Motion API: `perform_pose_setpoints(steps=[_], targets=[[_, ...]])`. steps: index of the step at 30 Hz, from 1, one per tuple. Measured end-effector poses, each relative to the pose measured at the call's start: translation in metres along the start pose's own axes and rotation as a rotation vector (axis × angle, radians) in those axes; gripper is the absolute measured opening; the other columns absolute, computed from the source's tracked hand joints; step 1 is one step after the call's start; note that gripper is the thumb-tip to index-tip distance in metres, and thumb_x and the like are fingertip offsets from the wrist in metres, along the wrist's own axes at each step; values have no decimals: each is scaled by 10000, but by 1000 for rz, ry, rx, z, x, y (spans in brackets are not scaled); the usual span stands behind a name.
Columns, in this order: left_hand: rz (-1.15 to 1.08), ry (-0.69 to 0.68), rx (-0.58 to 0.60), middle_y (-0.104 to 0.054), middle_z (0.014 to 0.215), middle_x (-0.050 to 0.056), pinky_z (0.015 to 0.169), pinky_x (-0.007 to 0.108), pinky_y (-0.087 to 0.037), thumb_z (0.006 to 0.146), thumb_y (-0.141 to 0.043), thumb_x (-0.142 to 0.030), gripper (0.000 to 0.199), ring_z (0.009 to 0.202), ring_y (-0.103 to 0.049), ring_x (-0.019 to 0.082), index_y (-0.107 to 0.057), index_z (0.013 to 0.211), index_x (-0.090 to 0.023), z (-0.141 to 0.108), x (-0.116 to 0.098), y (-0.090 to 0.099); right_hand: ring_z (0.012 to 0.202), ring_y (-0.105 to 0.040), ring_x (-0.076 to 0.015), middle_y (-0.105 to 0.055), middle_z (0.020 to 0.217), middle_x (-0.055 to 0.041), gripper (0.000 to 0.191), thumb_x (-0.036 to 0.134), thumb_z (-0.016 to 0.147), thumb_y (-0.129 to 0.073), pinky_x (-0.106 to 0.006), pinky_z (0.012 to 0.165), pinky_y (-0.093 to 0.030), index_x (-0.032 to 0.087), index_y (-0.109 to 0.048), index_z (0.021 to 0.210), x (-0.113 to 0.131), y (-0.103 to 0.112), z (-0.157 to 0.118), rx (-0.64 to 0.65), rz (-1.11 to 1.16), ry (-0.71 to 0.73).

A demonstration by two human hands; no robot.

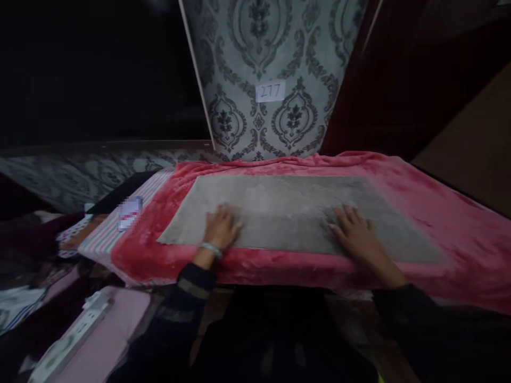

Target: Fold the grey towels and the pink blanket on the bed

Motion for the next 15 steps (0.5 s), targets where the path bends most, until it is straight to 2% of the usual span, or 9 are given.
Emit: perform_pose_setpoints(steps=[1,3,6,11,13,15], targets=[[-8,-35,24,-273,1684,93,1243,622,-191,1003,-406,-481,603,1560,-209,328,-387,1558,-246,3,-22,-9,1514,-256,-366,-305,1655,-118,627,534,1026,-258,-644,1141,-321,254,-402,1568,26,-5,3,9,11,70],[-34,-111,79,-246,1694,82,1236,639,-189,988,-443,-535,639,1563,-186,349,-373,1571,-282,3,-56,-30,1512,-267,-357,-318,1653,-93,619,535,1023,-271,-640,1148,-313,281,-397,1574,61,-18,3,40,15,152],[-41,-137,56,-264,1686,95,1230,677,-152,985,-414,-585,661,1561,-177,378,-369,1577,-294,-6,-71,-51,1502,-298,-343,-347,1642,-72,628,539,1014,-275,-623,1158,-309,289,-396,1577,74,-38,-3,88,-11,172],[-58,-127,-3,-294,1677,91,1238,644,-183,977,-381,-626,672,1555,-206,362,-381,1572,-311,-19,-60,-57,1484,-331,-361,-363,1632,-82,674,536,983,-246,-634,1135,-338,257,-406,1575,63,-50,-10,47,-15,187],[-51,-76,-15,-299,1674,94,1237,630,-198,967,-390,-643,691,1551,-217,367,-380,1572,-310,-22,-44,-54,1477,-342,-365,-371,1627,-90,696,527,969,-220,-645,1124,-351,242,-403,1577,61,-51,-11,29,-7,188],[-30,31,-30,-305,1672,98,1232,633,-201,970,-392,-633,684,1547,-222,378,-382,1572,-310,-27,-18,-50,1477,-339,-374,-369,1627,-101,712,521,962,-204,-654,1115,-360,225,-397,1581,60,-53,-12,28,5,198]])
Point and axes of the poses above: each hand's wrist, its own z-axis towards the middle knuckle, its own y-axis out of the back of the hand, x = y × z, the point moved 10 cm from there along z, towards the middle knuckle
